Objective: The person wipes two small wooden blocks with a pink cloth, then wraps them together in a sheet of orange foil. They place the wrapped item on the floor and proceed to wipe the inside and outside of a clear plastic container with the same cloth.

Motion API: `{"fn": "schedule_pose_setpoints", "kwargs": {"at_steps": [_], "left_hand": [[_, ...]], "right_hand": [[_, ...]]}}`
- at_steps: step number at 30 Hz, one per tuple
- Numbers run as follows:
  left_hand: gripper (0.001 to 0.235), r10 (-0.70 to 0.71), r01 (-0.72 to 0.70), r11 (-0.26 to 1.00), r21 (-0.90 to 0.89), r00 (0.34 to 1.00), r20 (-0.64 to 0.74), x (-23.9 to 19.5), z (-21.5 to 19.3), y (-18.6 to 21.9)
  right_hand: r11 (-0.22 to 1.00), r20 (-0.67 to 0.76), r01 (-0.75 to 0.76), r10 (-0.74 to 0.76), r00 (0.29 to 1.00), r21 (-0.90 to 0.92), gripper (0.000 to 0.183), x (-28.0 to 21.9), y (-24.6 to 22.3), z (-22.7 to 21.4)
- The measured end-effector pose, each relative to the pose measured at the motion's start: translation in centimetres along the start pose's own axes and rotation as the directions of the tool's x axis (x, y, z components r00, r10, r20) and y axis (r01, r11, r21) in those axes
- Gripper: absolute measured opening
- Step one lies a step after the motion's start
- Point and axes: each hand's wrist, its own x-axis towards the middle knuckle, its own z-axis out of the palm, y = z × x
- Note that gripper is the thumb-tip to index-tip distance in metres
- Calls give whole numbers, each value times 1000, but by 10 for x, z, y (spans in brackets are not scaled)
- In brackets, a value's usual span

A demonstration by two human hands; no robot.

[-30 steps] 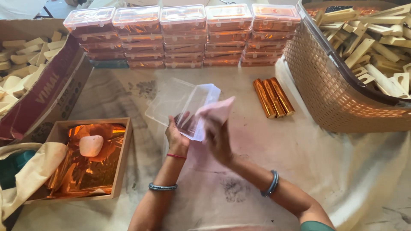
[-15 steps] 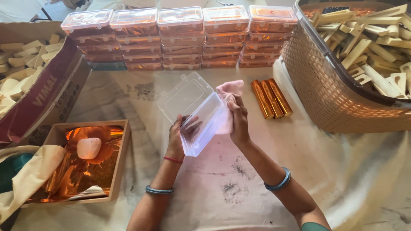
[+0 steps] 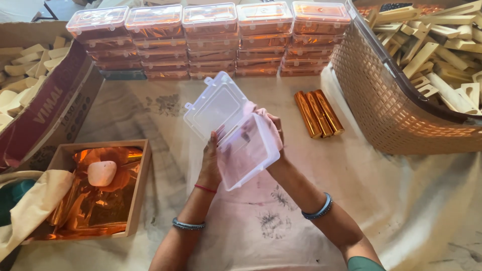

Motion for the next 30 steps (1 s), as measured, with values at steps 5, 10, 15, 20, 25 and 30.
{"fn": "schedule_pose_setpoints", "kwargs": {"at_steps": [5, 10, 15, 20, 25, 30], "left_hand": [[85, 91, -97, 995, 35, 984, 150, -13, 24, 7], [78, 213, -212, 977, 27, 976, -33, 4, -2, -13], [64, 295, -281, 955, 92, 915, -273, 43, -51, -31], [55, 164, -264, 950, -165, 875, -456, 46, -65, -19], [49, -134, 33, 974, -225, 883, -450, 43, -41, -30], [37, -127, 98, 989, -114, 951, -281, 36, -33, -35]], "right_hand": [[941, 118, 13, 29, 993, -337, 14, -4, 62, -6], [765, 234, 70, 108, 966, -640, 13, -12, 127, -56], [328, 289, 262, 37, 957, -908, 22, -49, 116, -47], [893, 43, -180, 216, 975, -413, 24, -60, 57, 25], [-272, 426, 345, -348, 835, -898, 26, -32, 21, 54], [-572, 649, 500, -77, 757, -650, 41, -31, 54, 26]]}}
